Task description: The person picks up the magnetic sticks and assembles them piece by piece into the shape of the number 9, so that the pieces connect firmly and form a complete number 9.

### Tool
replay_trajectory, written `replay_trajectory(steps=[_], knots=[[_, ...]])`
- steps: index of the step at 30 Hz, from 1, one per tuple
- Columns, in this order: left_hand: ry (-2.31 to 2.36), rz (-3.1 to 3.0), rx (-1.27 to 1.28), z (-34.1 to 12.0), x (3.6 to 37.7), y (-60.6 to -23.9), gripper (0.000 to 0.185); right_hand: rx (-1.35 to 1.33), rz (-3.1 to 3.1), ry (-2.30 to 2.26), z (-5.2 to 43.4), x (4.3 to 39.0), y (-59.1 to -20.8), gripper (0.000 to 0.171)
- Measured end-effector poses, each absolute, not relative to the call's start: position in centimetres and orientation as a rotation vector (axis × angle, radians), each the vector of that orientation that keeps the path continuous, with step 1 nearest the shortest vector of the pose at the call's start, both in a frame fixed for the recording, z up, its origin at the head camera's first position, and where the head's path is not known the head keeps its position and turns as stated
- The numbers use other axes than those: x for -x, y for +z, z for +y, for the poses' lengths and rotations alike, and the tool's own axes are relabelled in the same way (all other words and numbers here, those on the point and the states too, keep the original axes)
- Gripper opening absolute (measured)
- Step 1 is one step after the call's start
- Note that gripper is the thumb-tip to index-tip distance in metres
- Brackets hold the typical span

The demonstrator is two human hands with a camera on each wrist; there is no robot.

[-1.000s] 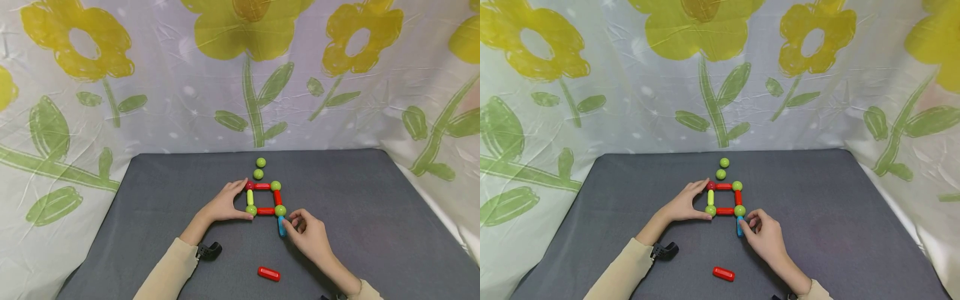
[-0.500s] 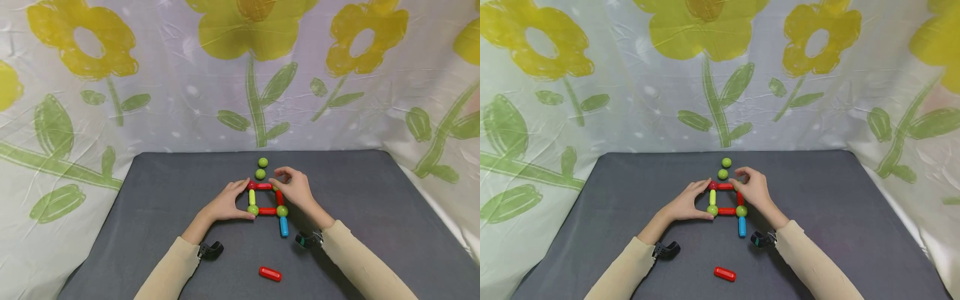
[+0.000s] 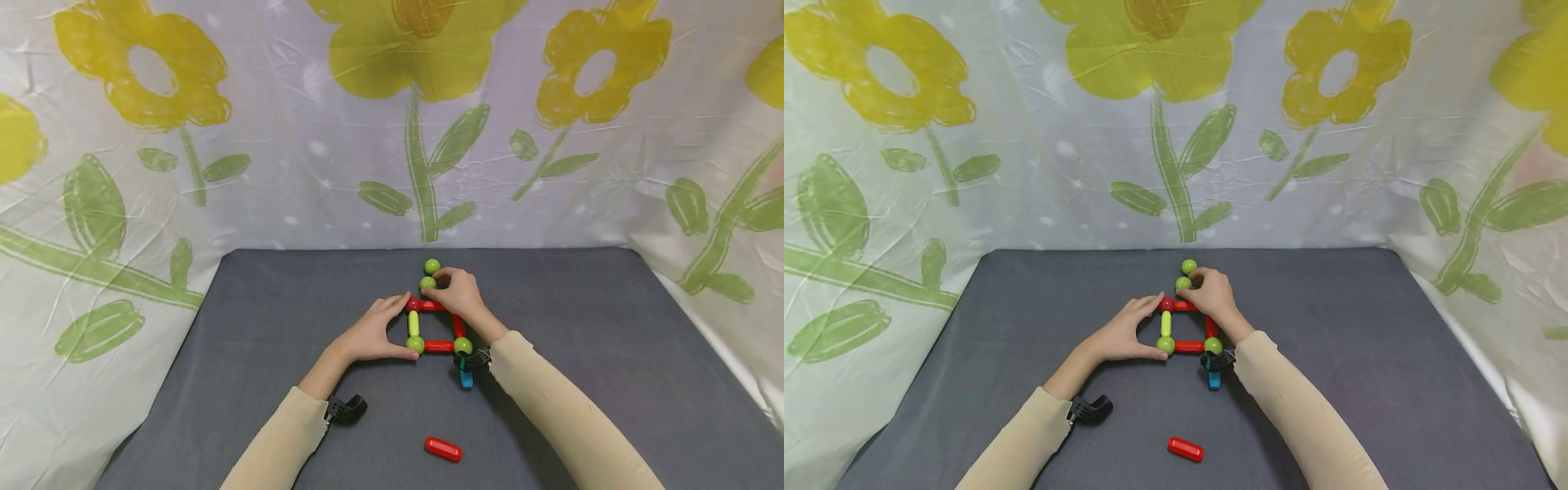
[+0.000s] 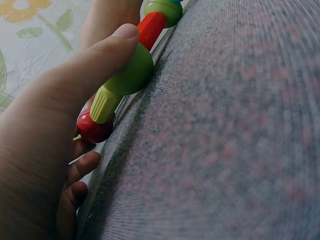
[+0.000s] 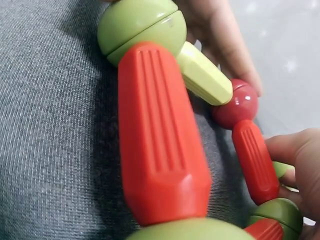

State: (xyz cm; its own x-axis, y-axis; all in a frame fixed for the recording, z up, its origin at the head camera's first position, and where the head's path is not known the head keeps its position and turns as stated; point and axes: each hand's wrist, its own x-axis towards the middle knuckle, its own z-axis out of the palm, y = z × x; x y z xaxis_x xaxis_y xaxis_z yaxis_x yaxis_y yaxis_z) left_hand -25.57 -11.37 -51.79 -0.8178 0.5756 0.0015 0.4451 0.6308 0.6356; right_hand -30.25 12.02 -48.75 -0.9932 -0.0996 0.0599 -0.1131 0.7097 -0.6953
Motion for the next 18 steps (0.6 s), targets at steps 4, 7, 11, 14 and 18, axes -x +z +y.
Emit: replay_trajectory(steps=[4, 7, 11, 14, 18], knots=[[0.955, 2.65, -0.841, -11.4, 25.6, -51.8, 0.121, -0.193, -2.887, 1.166, 11.8, 30.3, -49.0, 0.046], [0.956, 2.651, -0.846, -11.4, 25.6, -51.7, 0.121, -0.202, -2.866, 1.169, 11.9, 30.2, -48.9, 0.044], [0.958, 2.651, -0.85, -11.4, 25.6, -51.7, 0.12, -0.247, -2.812, 1.203, 12.1, 29.3, -47.9, 0.044], [0.954, 2.651, -0.845, -11.4, 25.6, -51.7, 0.121, -0.31, -2.774, 1.221, 12.6, 27.9, -46.8, 0.043], [0.95, 2.654, -0.829, -11.4, 25.6, -51.8, 0.122, -0.372, -2.732, 1.235, 14.0, 25.1, -45.8, 0.039]])
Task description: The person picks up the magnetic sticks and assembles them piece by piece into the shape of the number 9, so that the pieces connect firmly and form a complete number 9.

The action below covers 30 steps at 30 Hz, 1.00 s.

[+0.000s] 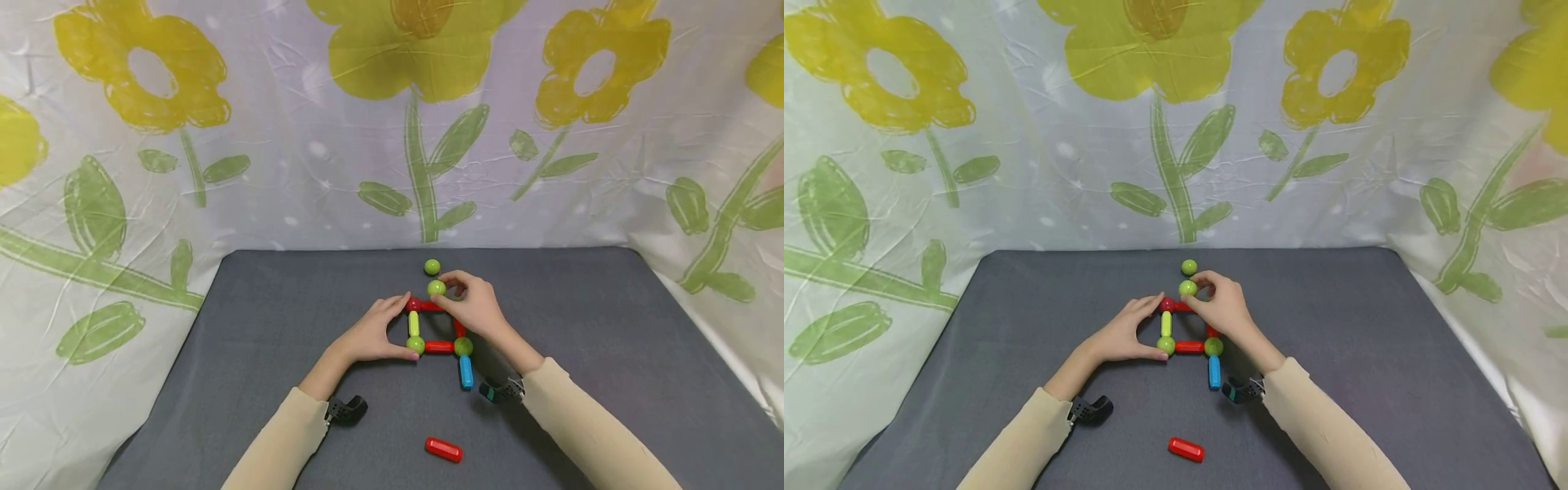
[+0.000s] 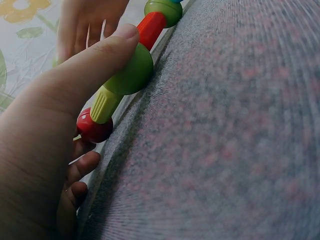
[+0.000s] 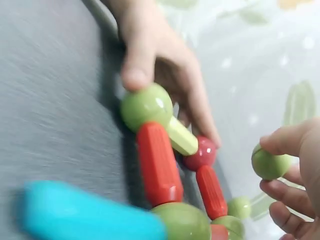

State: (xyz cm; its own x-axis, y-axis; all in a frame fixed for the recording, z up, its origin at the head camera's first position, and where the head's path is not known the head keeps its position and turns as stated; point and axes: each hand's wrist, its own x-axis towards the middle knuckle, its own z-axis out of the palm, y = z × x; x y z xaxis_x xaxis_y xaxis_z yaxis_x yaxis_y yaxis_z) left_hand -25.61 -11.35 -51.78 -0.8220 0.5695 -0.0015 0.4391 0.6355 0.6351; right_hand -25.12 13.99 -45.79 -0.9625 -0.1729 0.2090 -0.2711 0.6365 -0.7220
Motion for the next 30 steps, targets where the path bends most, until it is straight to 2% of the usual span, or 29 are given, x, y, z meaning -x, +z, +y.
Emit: replay_trajectory(steps=[9, 15, 20, 25, 30], knots=[[0.959, 2.662, -0.81, -11.2, 25.7, -51.8, 0.122, -0.429, -2.695, 1.381, 18.0, 16.2, -46.2, 0.026], [0.94, 2.655, -0.797, -11.2, 25.5, -51.6, 0.122, -0.609, -2.675, 1.533, 20.7, 12.0, -47.9, 0.028], [0.949, 2.651, -0.803, -11.3, 25.4, -51.6, 0.121, -0.725, -2.67, 1.648, 22.4, 10.4, -49.5, 0.028], [0.934, 2.672, -0.768, -11.7, 25.1, -51.9, 0.121, -0.794, -2.722, 1.51, 22.5, 10.2, -50.5, 0.029], [0.939, 2.665, -0.804, -11.3, 25.5, -52.0, 0.122, -0.713, -2.771, 1.375, 22.1, 9.9, -50.7, 0.031]])
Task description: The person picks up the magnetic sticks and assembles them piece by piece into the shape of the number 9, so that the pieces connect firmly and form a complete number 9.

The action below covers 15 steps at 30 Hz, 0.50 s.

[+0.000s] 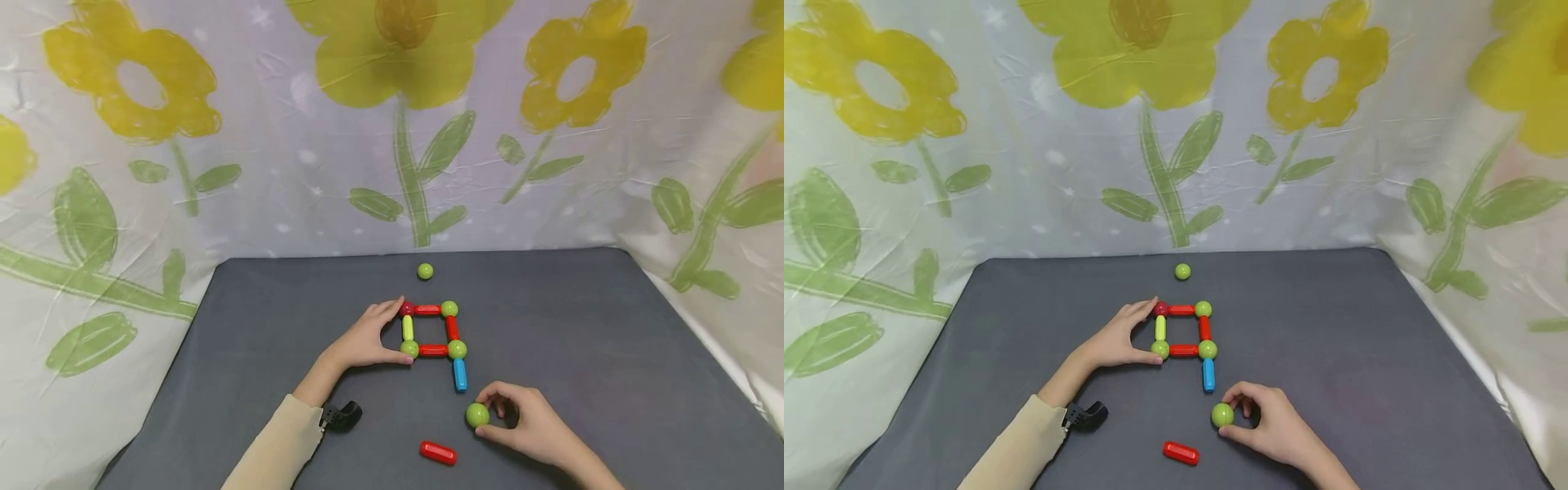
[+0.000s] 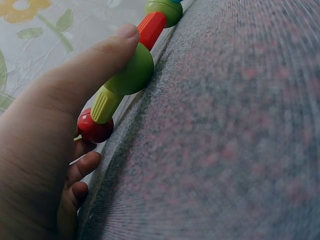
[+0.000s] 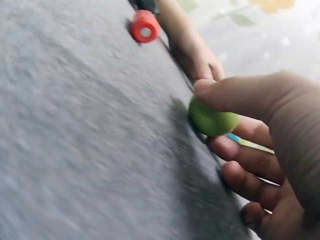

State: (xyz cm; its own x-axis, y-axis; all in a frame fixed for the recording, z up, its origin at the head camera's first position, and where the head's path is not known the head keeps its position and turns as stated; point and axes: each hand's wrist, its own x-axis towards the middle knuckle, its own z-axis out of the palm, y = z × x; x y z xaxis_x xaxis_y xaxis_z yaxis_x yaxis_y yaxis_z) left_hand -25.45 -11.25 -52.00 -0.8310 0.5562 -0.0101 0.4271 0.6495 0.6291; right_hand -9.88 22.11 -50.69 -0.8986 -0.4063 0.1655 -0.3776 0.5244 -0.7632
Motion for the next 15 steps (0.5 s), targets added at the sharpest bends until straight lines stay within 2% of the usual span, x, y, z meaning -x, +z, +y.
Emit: replay_trajectory(steps=[15], knots=[[0.921, 2.669, -0.803, -11.2, 25.5, -51.8, 0.123, 0.462, 2.867, -1.361, 19.8, 9.2, -51.1, 0.037]])
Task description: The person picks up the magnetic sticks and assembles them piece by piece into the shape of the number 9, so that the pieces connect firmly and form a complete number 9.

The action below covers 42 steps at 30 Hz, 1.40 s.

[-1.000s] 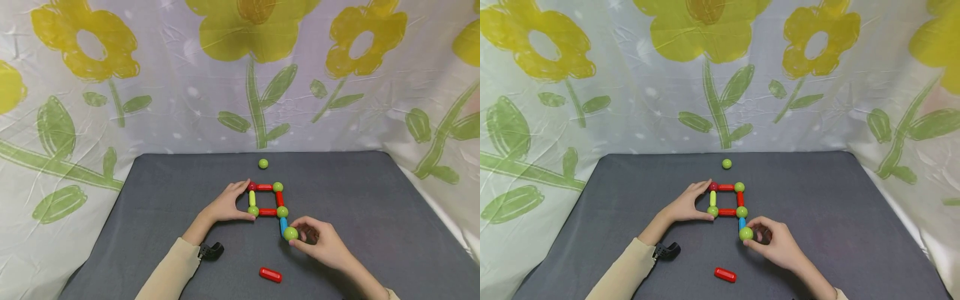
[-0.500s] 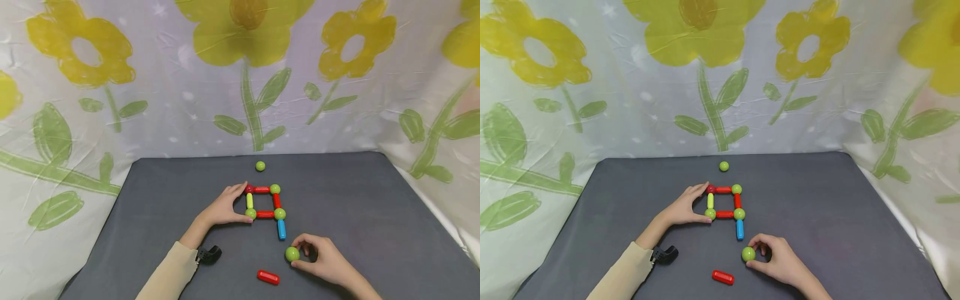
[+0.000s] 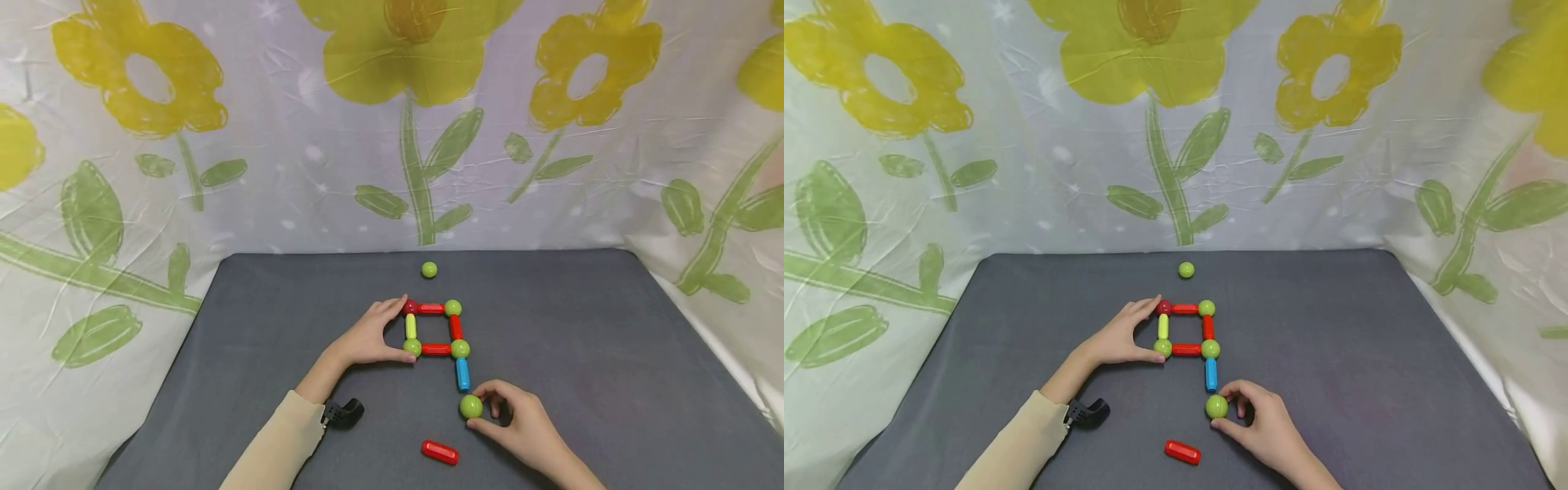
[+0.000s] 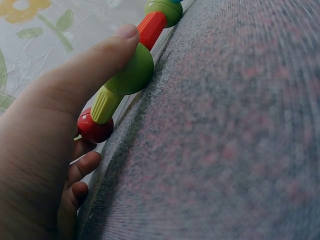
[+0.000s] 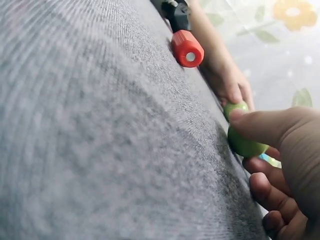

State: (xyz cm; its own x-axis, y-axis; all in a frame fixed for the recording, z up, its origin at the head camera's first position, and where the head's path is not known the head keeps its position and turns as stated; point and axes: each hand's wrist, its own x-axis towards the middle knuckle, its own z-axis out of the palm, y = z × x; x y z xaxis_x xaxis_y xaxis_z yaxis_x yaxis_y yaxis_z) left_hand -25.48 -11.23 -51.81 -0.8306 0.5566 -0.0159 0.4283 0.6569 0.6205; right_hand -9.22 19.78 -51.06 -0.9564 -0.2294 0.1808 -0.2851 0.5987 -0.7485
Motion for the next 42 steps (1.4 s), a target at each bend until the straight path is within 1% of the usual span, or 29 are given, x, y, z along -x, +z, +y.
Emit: replay_trajectory(steps=[12, 23, 30, 38, 42], knots=[[0.952, 2.66, -0.806, -11.26, 25.26, -51.63, 0.122, -0.448, -2.637, 1.255, 19.28, 9.06, -51.51, 0.043], [0.948, 2.653, -0.803, -11.22, 25.37, -51.65, 0.122, -0.38, -2.659, 1.255, 19.06, 8.92, -51.28, 0.043], [0.944, 2.654, -0.803, -11.17, 25.34, -51.65, 0.123, -0.415, -2.644, 1.233, 19.25, 8.93, -51.4, 0.043], [0.955, 2.649, -0.809, -11.25, 25.5, -51.7, 0.122, -0.513, -2.561, 1.212, 19.31, 9.18, -51.64, 0.051], [0.958, 2.648, -0.804, -11.3, 25.53, -51.7, 0.122, -0.524, -2.536, 1.194, 19.18, 9.31, -51.89, 0.052]])
